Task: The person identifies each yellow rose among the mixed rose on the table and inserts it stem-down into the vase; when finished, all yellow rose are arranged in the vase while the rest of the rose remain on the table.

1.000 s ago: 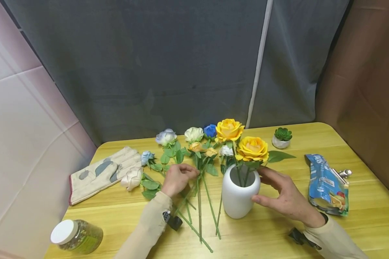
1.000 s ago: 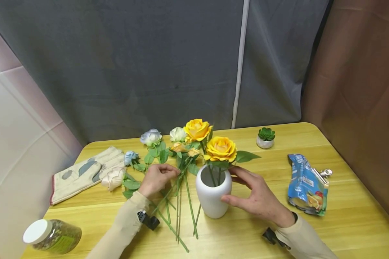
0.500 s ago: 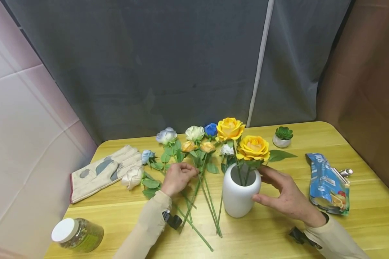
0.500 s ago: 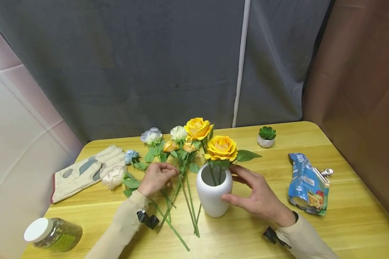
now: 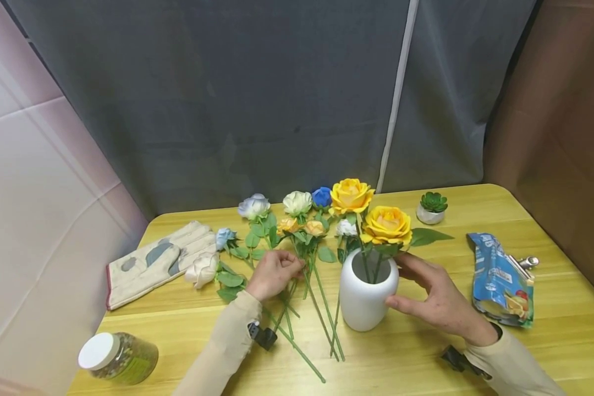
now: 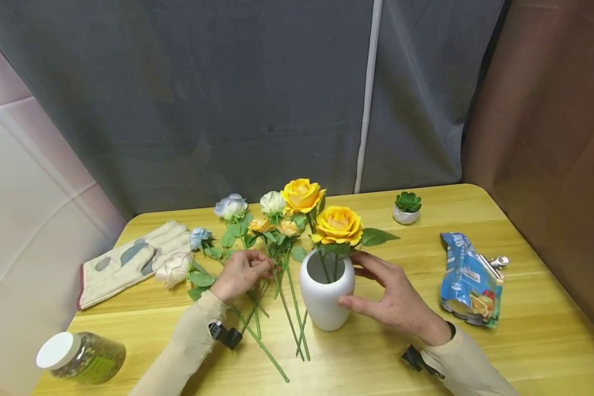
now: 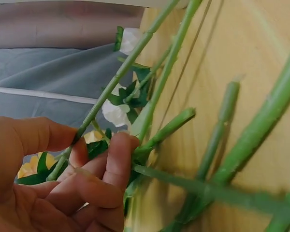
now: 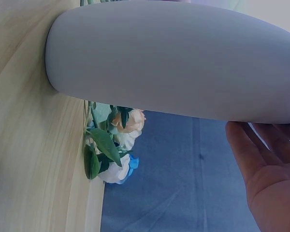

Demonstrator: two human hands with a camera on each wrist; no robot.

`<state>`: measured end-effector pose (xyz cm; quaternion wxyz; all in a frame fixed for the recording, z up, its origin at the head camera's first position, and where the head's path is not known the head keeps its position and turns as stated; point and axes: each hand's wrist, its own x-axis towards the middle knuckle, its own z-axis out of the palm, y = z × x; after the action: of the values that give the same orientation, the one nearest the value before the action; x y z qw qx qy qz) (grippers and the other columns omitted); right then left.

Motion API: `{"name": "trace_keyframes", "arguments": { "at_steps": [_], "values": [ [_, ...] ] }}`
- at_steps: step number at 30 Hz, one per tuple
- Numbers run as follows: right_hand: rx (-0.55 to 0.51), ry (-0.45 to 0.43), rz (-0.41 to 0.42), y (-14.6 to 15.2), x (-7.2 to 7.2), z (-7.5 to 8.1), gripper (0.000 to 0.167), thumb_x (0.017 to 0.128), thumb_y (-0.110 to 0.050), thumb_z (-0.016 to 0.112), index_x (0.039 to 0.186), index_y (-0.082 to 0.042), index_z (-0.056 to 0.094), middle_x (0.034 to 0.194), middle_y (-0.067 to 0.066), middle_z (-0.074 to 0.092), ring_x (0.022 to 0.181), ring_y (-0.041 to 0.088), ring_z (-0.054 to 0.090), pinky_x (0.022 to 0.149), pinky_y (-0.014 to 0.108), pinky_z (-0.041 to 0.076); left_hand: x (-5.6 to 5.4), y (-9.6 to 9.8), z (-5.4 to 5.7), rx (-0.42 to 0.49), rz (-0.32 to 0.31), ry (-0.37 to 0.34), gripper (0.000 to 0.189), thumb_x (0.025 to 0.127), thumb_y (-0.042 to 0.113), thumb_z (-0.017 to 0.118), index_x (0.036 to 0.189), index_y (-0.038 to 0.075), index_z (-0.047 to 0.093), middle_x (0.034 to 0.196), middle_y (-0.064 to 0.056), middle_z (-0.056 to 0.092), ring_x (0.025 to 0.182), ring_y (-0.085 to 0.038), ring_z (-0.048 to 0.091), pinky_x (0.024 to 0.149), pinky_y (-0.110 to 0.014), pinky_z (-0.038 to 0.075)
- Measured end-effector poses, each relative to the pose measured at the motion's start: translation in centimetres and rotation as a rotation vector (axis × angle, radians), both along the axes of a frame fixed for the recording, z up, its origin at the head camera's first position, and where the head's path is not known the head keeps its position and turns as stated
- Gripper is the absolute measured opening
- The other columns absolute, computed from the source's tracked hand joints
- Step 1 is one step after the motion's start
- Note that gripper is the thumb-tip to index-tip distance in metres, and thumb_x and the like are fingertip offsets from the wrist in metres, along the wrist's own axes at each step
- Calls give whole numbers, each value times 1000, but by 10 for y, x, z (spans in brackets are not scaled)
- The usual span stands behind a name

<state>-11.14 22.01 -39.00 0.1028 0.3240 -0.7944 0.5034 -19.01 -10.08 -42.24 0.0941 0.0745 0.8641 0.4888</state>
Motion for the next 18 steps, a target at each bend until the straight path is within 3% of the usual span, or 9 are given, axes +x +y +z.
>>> {"name": "trace_keyframes", "arguments": {
  "at_steps": [6, 12, 13, 18],
  "values": [
    [-10, -2, 8, 0, 1, 0, 71, 77, 9, 82, 141, -4, 57, 137, -3, 64, 124, 4, 60, 100, 22, 52, 3, -3, 10, 78, -40, -4, 18, 100, 14, 64, 100, -1, 72, 93, -14, 79, 79, -22, 74, 67, -24, 51],
    [-5, -1, 4, -1, 1, 0, 71, 77, 8, 82, 141, -4, 57, 137, 0, 64, 124, 3, 60, 100, 22, 53, 10, -5, 32, 182, -59, -44, 20, 102, 16, 62, 103, -3, 69, 84, -13, 77, 47, -6, 44, 45, -22, 35],
    [-4, 0, 3, -1, 0, 0, 71, 77, 8, 82, 141, -4, 57, 137, 1, 64, 124, 3, 60, 100, 22, 53, 12, -5, 37, 198, -62, -49, 21, 102, 18, 62, 102, -2, 69, 81, -11, 77, 44, -6, 38, 44, -22, 34],
    [1, 4, -5, 0, 0, 1, 72, 76, 8, 83, 142, -4, 56, 138, -1, 63, 124, 3, 60, 99, 22, 53, 21, -5, 56, 261, -61, -45, 24, 102, 23, 64, 102, -1, 68, 81, -2, 76, 45, -8, 37, 50, -23, 40]
  ]
}}
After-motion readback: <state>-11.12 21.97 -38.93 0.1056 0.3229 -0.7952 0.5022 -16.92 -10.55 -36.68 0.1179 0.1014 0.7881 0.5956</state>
